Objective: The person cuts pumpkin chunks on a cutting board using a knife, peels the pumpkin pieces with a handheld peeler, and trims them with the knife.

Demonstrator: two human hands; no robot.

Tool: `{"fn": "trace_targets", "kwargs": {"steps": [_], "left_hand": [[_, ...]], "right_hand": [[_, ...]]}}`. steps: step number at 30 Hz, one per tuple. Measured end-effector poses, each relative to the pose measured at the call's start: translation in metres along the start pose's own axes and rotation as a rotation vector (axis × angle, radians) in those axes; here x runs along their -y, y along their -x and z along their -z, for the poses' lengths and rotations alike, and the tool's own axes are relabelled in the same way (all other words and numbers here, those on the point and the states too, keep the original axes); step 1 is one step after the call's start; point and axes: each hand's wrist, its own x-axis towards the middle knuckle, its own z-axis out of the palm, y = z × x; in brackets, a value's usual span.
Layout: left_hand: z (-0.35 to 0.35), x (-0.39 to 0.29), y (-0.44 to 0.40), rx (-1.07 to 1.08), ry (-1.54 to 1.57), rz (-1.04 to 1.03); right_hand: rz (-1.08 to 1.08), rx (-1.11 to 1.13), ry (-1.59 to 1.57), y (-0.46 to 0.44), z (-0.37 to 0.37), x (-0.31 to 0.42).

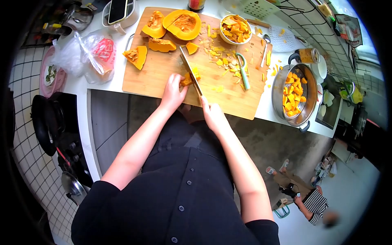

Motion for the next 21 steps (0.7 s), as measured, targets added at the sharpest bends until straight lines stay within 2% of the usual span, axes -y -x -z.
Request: {"fn": "trace_targets", "kwargs": {"steps": [5, 8, 9, 13, 14, 18, 21], "left_hand": [[0.003, -0.007, 0.007, -0.006, -0.046, -0.003], [0.014, -0.005, 0.002, -0.04, -0.152, -0.009], [0.02, -0.002, 0.0, -0.039, -0.181, 0.049], [0.035, 0.013, -0.006, -0.035, -0.282, 0.062], [0.036, 0.014, -0.005, -0.032, -0.303, 0.053], [0.036, -0.001, -0.006, -0.062, -0.418, 0.041], [0.036, -0.011, -0.012, -0.145, -0.355, -0.036]], "right_hand": [[0.061, -0.021, -0.068, 0.001, -0.003, -0.008], [0.25, -0.061, 0.018, -0.001, -0.004, -0.018], [0.256, -0.035, -0.071, 0.004, -0.002, -0.018], [0.259, 0.044, -0.398, 0.044, 0.017, -0.007], [0.196, 0.076, -0.45, 0.051, 0.027, -0.007], [0.114, 0.086, -0.56, 0.062, 0.053, -0.002], [0.122, 0.126, -0.624, 0.056, 0.057, -0.014]]}}
